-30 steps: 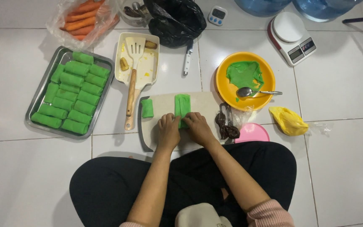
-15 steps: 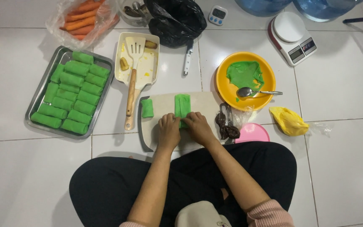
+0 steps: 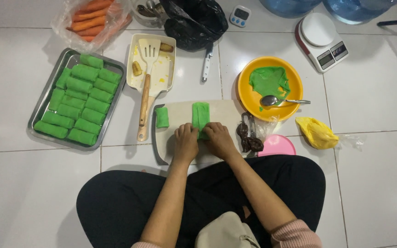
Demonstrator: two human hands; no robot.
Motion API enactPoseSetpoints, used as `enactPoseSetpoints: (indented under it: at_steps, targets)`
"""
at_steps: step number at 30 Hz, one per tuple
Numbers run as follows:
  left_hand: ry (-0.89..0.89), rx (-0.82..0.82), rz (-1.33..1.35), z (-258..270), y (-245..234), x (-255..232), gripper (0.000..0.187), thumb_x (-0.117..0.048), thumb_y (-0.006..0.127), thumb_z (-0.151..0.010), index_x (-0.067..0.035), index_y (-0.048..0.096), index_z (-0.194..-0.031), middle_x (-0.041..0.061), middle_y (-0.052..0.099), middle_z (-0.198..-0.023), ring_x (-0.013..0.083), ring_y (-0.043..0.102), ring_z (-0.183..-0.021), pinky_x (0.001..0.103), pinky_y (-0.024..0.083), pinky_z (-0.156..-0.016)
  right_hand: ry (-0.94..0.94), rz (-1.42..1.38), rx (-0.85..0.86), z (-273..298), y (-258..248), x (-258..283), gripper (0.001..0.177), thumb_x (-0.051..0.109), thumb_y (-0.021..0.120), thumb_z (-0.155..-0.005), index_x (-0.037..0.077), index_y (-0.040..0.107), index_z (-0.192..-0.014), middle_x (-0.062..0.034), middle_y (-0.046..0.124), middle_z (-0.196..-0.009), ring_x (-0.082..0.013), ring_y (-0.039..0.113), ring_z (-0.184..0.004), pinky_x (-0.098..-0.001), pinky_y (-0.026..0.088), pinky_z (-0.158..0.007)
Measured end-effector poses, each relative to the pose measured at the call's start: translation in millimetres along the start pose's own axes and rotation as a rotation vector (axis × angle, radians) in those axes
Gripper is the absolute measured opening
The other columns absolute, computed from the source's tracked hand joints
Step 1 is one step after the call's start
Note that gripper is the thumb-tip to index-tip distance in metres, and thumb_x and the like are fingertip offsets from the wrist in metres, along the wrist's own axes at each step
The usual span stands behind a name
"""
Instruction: The person sits on the floor and spreads brown filling onto a flattened green dough sheet using a spatula, then folds and rolls the sheet into a roll and places it on a tray with other finished rolls. They repeat the process with another dough sheet, pressing and shaping the dough by hand.
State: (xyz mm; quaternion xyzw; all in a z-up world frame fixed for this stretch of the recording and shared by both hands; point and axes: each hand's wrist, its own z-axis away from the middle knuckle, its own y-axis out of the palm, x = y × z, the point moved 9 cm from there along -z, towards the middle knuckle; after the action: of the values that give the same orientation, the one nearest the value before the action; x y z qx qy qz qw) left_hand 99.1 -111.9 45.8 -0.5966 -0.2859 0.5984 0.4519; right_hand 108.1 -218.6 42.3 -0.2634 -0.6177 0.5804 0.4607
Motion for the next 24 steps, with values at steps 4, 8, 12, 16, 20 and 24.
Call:
enactPoseSetpoints:
  at_steps: [4,8,12,16,20,24]
  targets:
    - [0.0,0.003,0.001,1.4,-2.5,-0.7,0.042,0.01,0.072,-0.077,-0.006,0.067,-0.117,0.011,0.054,-0.114,0.0295,0.05,-0.117,0.044,0.038,-0.103,0.046,-0.117,-0.107,4.8,-16.5,-2.7,0.042,0.028,0.08,-0.077,0.017,0.063,-0.113,-0.0027,0.059,-0.113,-0.0268,0.06,-0.11,-0.0405,0.052,-0.089]
    - [0.005,-0.012,0.019,1.2,-6.8,-2.7,0.041,0.012,0.071,-0.077,-0.004,0.068,-0.114,0.011,0.055,-0.113,0.0297,0.051,-0.117,0.044,0.038,-0.103,0.02,-0.138,-0.194,7.2,-28.2,2.4,0.027,0.016,0.076,-0.075,0.019,0.066,-0.099,-0.0011,0.061,-0.093,-0.0242,0.063,-0.089,-0.0375,0.052,-0.078]
    - [0.016,-0.044,0.029,-0.2,-5.9,-1.5,0.035,0.012,0.071,-0.074,-0.005,0.063,-0.104,0.01,0.056,-0.105,0.0306,0.054,-0.112,0.045,0.04,-0.101,0.011,-0.126,-0.222,8.4,-23.0,2.8,0.021,0.013,0.073,-0.075,0.02,0.068,-0.094,-0.0005,0.063,-0.084,-0.0228,0.065,-0.081,-0.0361,0.053,-0.073]
    - [0.057,-0.051,0.011,-1.3,9.7,4.2,0.022,0.004,0.072,-0.074,-0.009,0.062,-0.089,0.007,0.054,-0.099,0.0294,0.052,-0.107,0.045,0.04,-0.097,0.102,-0.299,-0.215,10.8,-20.9,-6.2,0.013,0.015,0.071,-0.081,0.018,0.066,-0.093,-0.0037,0.064,-0.084,-0.0255,0.067,-0.083,-0.0377,0.055,-0.073]
    - [0.038,-0.05,0.047,-1.6,13.2,7.9,0.019,0.0,0.074,-0.074,-0.011,0.064,-0.086,0.005,0.053,-0.098,0.0279,0.051,-0.106,0.044,0.039,-0.098,0.092,-0.355,-0.205,12.6,-20.8,-1.8,0.018,0.014,0.072,-0.079,0.019,0.066,-0.096,-0.0048,0.064,-0.087,-0.0274,0.068,-0.086,-0.0395,0.057,-0.077]
    - [0.005,-0.029,0.05,-4.0,14.7,9.9,0.016,-0.001,0.072,-0.075,-0.012,0.067,-0.086,0.004,0.054,-0.098,0.0267,0.052,-0.106,0.043,0.039,-0.098,-0.008,-0.291,-0.258,11.1,-21.4,8.1,0.021,0.008,0.073,-0.079,0.019,0.07,-0.097,-0.0054,0.066,-0.09,-0.0269,0.067,-0.087,-0.0392,0.058,-0.077]
